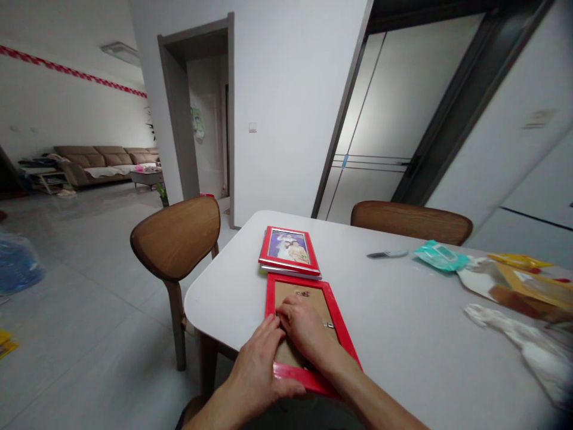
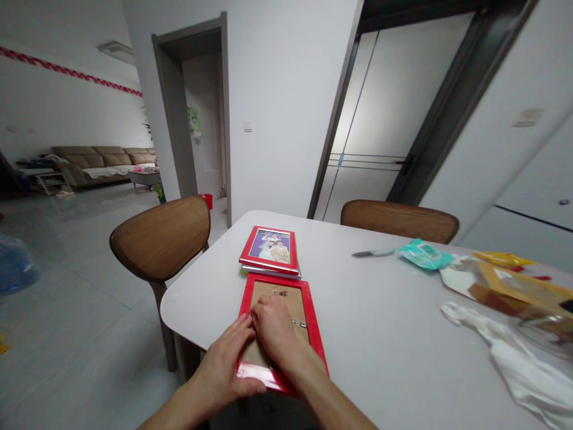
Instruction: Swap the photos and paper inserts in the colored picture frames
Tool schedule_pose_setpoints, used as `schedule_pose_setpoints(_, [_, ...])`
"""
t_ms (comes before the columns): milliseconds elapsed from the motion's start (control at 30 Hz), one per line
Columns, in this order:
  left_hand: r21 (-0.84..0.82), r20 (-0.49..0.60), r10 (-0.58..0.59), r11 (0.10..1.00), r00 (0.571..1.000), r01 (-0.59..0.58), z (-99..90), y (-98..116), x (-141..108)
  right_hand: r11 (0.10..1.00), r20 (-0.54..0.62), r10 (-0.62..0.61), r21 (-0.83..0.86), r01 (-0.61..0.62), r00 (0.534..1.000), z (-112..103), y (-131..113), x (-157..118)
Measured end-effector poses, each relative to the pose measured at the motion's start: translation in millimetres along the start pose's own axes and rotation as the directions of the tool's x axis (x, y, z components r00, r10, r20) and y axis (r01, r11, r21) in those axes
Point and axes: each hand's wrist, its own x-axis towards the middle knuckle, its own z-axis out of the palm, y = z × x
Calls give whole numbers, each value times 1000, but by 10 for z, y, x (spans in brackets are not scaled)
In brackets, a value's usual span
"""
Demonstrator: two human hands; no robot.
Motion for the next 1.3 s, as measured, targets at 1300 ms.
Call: schedule_pose_setpoints(1300, [185, 177, -103, 980, 979, 70, 19, 191, -52, 919, -221, 378, 204, -337, 899, 0, 621, 317])
